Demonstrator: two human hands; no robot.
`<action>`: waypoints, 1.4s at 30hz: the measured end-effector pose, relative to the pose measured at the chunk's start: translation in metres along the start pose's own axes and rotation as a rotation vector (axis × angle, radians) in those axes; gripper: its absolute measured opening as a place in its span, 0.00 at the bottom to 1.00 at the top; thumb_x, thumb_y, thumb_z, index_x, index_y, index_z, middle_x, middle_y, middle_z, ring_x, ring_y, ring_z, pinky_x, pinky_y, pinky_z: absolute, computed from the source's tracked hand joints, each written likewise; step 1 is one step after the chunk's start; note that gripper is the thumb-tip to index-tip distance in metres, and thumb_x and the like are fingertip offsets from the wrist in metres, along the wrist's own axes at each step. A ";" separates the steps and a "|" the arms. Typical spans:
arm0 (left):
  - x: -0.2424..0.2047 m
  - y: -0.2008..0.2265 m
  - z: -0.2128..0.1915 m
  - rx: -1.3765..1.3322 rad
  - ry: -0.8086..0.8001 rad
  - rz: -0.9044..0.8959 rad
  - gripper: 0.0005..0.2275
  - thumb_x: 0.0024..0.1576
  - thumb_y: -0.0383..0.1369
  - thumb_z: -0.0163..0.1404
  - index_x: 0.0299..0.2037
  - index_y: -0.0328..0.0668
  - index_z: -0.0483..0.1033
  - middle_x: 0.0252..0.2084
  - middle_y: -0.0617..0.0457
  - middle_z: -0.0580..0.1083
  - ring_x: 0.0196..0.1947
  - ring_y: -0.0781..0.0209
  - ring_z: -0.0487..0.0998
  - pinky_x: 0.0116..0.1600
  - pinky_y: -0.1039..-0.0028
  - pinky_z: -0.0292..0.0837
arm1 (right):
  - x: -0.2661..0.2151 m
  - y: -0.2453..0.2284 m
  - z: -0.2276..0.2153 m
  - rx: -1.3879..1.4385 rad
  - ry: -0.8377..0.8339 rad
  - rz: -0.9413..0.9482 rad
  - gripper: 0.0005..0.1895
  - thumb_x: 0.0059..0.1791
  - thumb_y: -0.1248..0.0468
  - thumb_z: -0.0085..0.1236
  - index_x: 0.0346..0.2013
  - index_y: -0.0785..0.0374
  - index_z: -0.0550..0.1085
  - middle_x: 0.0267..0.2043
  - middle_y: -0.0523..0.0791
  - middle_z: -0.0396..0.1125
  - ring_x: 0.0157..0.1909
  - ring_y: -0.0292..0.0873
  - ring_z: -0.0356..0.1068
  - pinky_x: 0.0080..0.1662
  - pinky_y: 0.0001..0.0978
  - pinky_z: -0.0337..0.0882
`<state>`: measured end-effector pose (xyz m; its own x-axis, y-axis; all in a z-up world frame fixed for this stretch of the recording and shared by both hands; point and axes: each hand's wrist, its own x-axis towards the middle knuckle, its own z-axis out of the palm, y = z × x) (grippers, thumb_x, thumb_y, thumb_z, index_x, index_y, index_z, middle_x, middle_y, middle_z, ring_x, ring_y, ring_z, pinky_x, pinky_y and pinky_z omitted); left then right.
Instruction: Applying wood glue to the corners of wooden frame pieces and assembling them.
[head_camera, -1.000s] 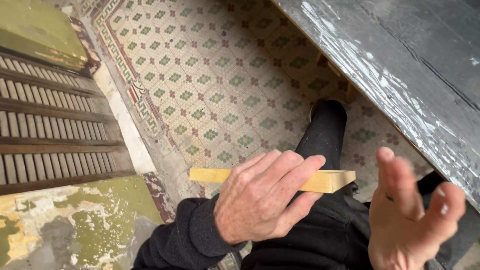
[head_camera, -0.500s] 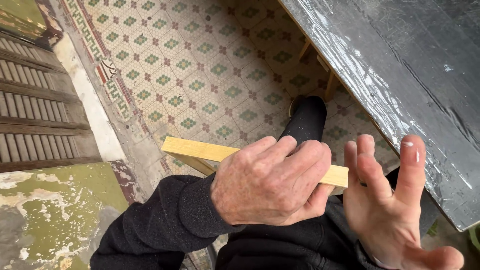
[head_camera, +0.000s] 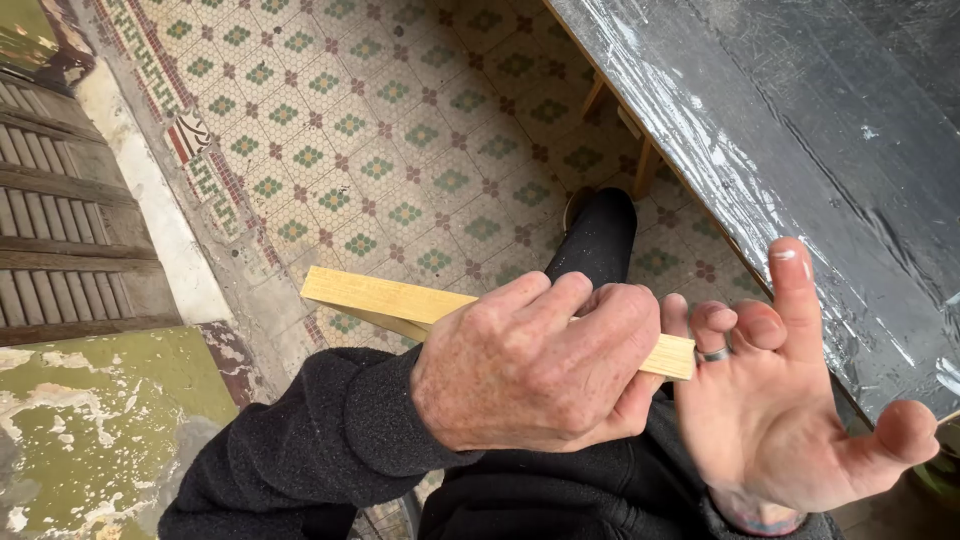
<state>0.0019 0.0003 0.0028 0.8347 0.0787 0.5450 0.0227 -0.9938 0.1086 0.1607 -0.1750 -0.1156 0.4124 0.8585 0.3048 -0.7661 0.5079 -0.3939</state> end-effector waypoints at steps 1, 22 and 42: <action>0.003 0.000 -0.001 0.008 0.025 -0.001 0.09 0.61 0.36 0.54 0.35 0.38 0.72 0.36 0.54 0.65 0.31 0.61 0.67 0.34 0.71 0.62 | -0.002 0.000 -0.004 -0.064 0.008 -0.022 0.53 0.56 0.33 0.43 0.82 0.67 0.42 0.66 0.49 0.67 0.70 0.47 0.58 0.82 0.50 0.39; -0.003 0.002 0.001 -0.042 -0.057 0.058 0.13 0.64 0.38 0.54 0.33 0.37 0.70 0.38 0.52 0.62 0.34 0.60 0.66 0.37 0.70 0.61 | 0.001 0.001 -0.028 -1.582 -0.330 -0.521 0.59 0.44 0.16 0.20 0.75 0.50 0.62 0.85 0.60 0.40 0.83 0.58 0.37 0.79 0.51 0.34; -0.003 0.002 0.000 -0.110 -0.077 0.040 0.11 0.64 0.38 0.54 0.38 0.37 0.72 0.39 0.52 0.63 0.33 0.60 0.66 0.35 0.70 0.62 | 0.008 -0.030 -0.022 -1.493 0.008 -0.537 0.45 0.50 0.25 0.33 0.37 0.61 0.79 0.62 0.65 0.58 0.73 0.65 0.56 0.70 0.57 0.55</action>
<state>-0.0007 -0.0016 0.0014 0.8734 0.0284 0.4861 -0.0685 -0.9812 0.1804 0.1974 -0.1817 -0.1204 0.4699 0.5618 0.6809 0.6147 0.3453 -0.7092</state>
